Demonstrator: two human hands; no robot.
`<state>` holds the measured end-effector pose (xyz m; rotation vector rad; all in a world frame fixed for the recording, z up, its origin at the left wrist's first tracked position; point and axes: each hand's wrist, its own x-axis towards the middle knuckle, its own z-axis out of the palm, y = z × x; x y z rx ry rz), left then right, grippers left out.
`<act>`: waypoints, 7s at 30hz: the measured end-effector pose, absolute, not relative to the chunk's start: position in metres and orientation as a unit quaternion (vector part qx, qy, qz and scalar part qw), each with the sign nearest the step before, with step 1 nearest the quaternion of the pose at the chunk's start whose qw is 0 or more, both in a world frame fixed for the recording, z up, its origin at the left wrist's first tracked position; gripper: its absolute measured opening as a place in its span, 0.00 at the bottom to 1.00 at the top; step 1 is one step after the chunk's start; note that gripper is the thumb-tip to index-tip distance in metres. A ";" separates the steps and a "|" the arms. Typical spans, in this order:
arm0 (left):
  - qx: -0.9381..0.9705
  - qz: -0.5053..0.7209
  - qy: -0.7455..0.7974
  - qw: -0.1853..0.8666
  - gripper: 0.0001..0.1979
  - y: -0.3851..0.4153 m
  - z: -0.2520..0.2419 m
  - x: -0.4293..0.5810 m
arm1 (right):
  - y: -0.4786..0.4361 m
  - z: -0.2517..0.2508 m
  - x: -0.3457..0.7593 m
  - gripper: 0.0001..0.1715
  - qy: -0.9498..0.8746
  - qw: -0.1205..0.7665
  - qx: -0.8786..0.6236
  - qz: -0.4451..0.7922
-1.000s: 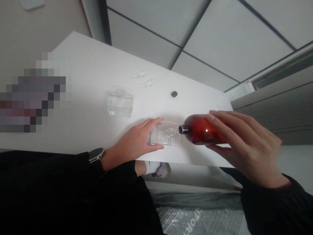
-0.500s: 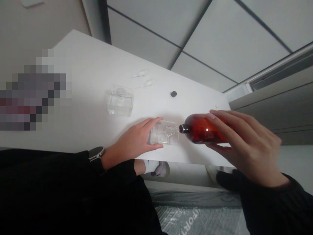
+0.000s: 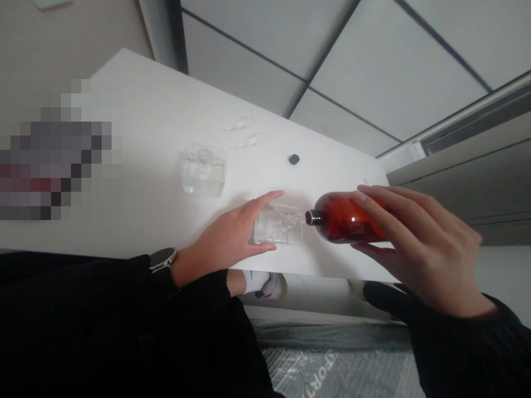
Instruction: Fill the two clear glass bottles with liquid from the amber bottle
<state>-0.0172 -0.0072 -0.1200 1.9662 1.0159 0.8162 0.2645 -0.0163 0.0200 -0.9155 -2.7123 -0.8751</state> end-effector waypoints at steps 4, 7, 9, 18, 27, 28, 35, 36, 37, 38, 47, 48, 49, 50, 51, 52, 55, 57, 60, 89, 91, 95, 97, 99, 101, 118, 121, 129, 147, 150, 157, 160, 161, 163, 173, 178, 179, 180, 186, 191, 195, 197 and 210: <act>0.792 0.312 0.373 0.368 0.30 -0.006 -0.115 -0.017 | -0.017 0.021 0.266 0.46 -0.904 0.066 -0.309 -0.290; 0.791 0.315 0.376 0.366 0.29 -0.006 -0.113 -0.016 | -0.018 0.021 0.268 0.49 -0.903 0.062 -0.320 -0.280; 0.787 0.314 0.385 0.366 0.29 -0.006 -0.113 -0.016 | -0.019 0.021 0.268 0.50 -0.901 0.058 -0.337 -0.266; 0.756 0.302 0.448 0.370 0.37 -0.010 -0.123 -0.013 | -0.018 0.020 0.268 0.51 -0.905 0.062 -0.332 -0.259; 0.746 0.325 0.437 0.384 0.42 -0.009 -0.126 -0.012 | -0.019 0.022 0.266 0.49 -0.903 0.057 -0.329 -0.269; 0.745 0.324 0.436 0.386 0.43 -0.009 -0.126 -0.012 | -0.019 0.023 0.266 0.49 -0.904 0.059 -0.326 -0.269; 0.739 0.322 0.437 0.400 0.43 -0.008 -0.124 -0.011 | -0.018 0.023 0.266 0.48 -0.907 0.071 -0.325 -0.257; 0.738 0.323 0.436 0.401 0.43 -0.008 -0.124 -0.011 | -0.018 0.022 0.266 0.48 -0.908 0.074 -0.324 -0.255; 0.738 0.323 0.435 0.402 0.44 -0.008 -0.125 -0.011 | -0.018 0.022 0.267 0.48 -0.908 0.078 -0.323 -0.253; 0.738 0.322 0.435 0.403 0.44 -0.008 -0.125 -0.011 | -0.018 0.021 0.267 0.48 -0.908 0.081 -0.324 -0.251; 0.743 0.311 0.435 0.403 0.44 -0.008 -0.126 -0.013 | -0.018 0.021 0.266 0.50 -0.907 0.078 -0.329 -0.251; 0.743 0.312 0.434 0.403 0.44 -0.008 -0.126 -0.013 | -0.018 0.021 0.266 0.50 -0.906 0.079 -0.329 -0.254; 0.743 0.313 0.434 0.402 0.44 -0.008 -0.126 -0.013 | -0.018 0.021 0.266 0.51 -0.905 0.077 -0.331 -0.256; 0.744 0.314 0.433 0.401 0.44 -0.008 -0.127 -0.012 | -0.018 0.022 0.266 0.51 -0.904 0.075 -0.333 -0.257; 0.744 0.314 0.433 0.400 0.44 -0.008 -0.127 -0.012 | -0.018 0.022 0.266 0.52 -0.904 0.074 -0.334 -0.258; 0.744 0.314 0.433 0.400 0.44 -0.008 -0.127 -0.012 | -0.019 0.022 0.267 0.52 -0.903 0.074 -0.334 -0.259; 0.747 0.314 0.430 0.397 0.44 -0.008 -0.128 -0.012 | -0.019 0.024 0.267 0.52 -0.903 0.071 -0.332 -0.262; 0.748 0.316 0.430 0.394 0.44 -0.009 -0.128 -0.012 | -0.019 0.025 0.267 0.53 -0.903 0.066 -0.331 -0.265; 0.751 0.315 0.430 0.391 0.44 -0.009 -0.127 -0.013 | -0.019 0.026 0.266 0.54 -0.904 0.063 -0.330 -0.266; 0.752 0.307 0.432 0.392 0.44 -0.008 -0.125 -0.011 | -0.013 0.034 0.262 0.46 -0.910 0.057 -0.289 -0.292; 0.752 0.309 0.432 0.391 0.44 -0.008 -0.125 -0.012 | -0.013 0.035 0.261 0.44 -0.910 0.053 -0.290 -0.292; 0.749 0.309 0.433 0.395 0.44 -0.008 -0.124 -0.012 | -0.012 0.036 0.258 0.40 -0.912 0.052 -0.281 -0.294; 0.748 0.309 0.434 0.396 0.43 -0.007 -0.125 -0.012 | -0.011 0.036 0.258 0.39 -0.914 0.049 -0.277 -0.294; 0.749 0.312 0.432 0.393 0.43 -0.007 -0.125 -0.012 | -0.011 0.035 0.258 0.40 -0.913 0.049 -0.278 -0.294; 0.752 0.315 0.429 0.390 0.44 -0.007 -0.126 -0.011 | -0.010 0.035 0.258 0.40 -0.913 0.050 -0.281 -0.291; 0.753 0.313 0.425 0.393 0.44 -0.008 -0.127 -0.012 | -0.012 0.032 0.258 0.54 -0.912 0.034 -0.317 -0.257; 0.751 0.305 0.430 0.397 0.44 -0.008 -0.126 -0.012 | -0.011 0.033 0.255 0.53 -0.916 0.032 -0.296 -0.267; 0.749 0.301 0.435 0.399 0.44 -0.008 -0.125 -0.011 | -0.006 0.035 0.253 0.42 -0.931 0.023 -0.244 -0.270; 0.757 0.285 0.438 0.393 0.44 -0.009 -0.120 -0.012 | -0.009 0.061 0.227 0.47 -0.927 -0.106 -0.283 -0.224; 0.758 0.287 0.437 0.390 0.43 -0.009 -0.119 -0.012 | -0.010 0.068 0.217 0.43 -0.930 -0.120 -0.257 -0.234; 0.766 0.292 0.426 0.382 0.42 -0.009 -0.121 -0.014 | -0.013 0.074 0.205 0.39 -0.928 -0.134 -0.264 -0.226; 0.769 0.296 0.418 0.382 0.41 -0.009 -0.122 -0.015 | -0.015 0.074 0.204 0.38 -0.925 -0.139 -0.271 -0.228; 0.770 0.299 0.414 0.382 0.41 -0.009 -0.123 -0.016 | -0.016 0.074 0.204 0.38 -0.925 -0.140 -0.270 -0.229; 0.773 0.313 0.401 0.378 0.41 -0.009 -0.124 -0.016 | -0.018 0.074 0.203 0.37 -0.926 -0.140 -0.267 -0.229; 0.798 0.338 0.368 0.336 0.37 -0.006 -0.131 -0.015 | -0.018 0.072 0.203 0.38 -0.933 -0.131 -0.238 -0.238; 0.777 0.312 0.402 0.370 0.40 -0.008 -0.124 -0.016 | -0.017 0.070 0.208 0.42 -0.927 -0.128 -0.250 -0.249; 0.775 0.307 0.408 0.372 0.41 -0.008 -0.124 -0.015 | -0.016 0.069 0.209 0.43 -0.927 -0.128 -0.250 -0.250; 0.775 0.303 0.411 0.372 0.43 -0.007 -0.124 -0.015 | -0.016 0.069 0.210 0.43 -0.927 -0.127 -0.248 -0.251; 0.782 0.295 0.422 0.351 0.39 -0.005 -0.128 -0.013 | -0.016 0.070 0.209 0.44 -0.925 -0.127 -0.253 -0.252; 0.771 0.266 0.448 0.366 0.42 -0.006 -0.126 -0.012 | -0.016 0.072 0.208 0.44 -0.926 -0.134 -0.248 -0.250; 0.773 0.296 0.421 0.370 0.45 -0.007 -0.126 -0.014 | -0.016 0.071 0.208 0.45 -0.924 -0.135 -0.261 -0.247; 0.794 0.315 0.386 0.347 0.43 -0.006 -0.127 -0.016 | -0.015 0.071 0.208 0.46 -0.923 -0.131 -0.270 -0.240; 0.770 0.302 0.421 0.373 0.40 -0.008 -0.130 -0.013 | -0.016 0.071 0.208 0.44 -0.925 -0.134 -0.277 -0.222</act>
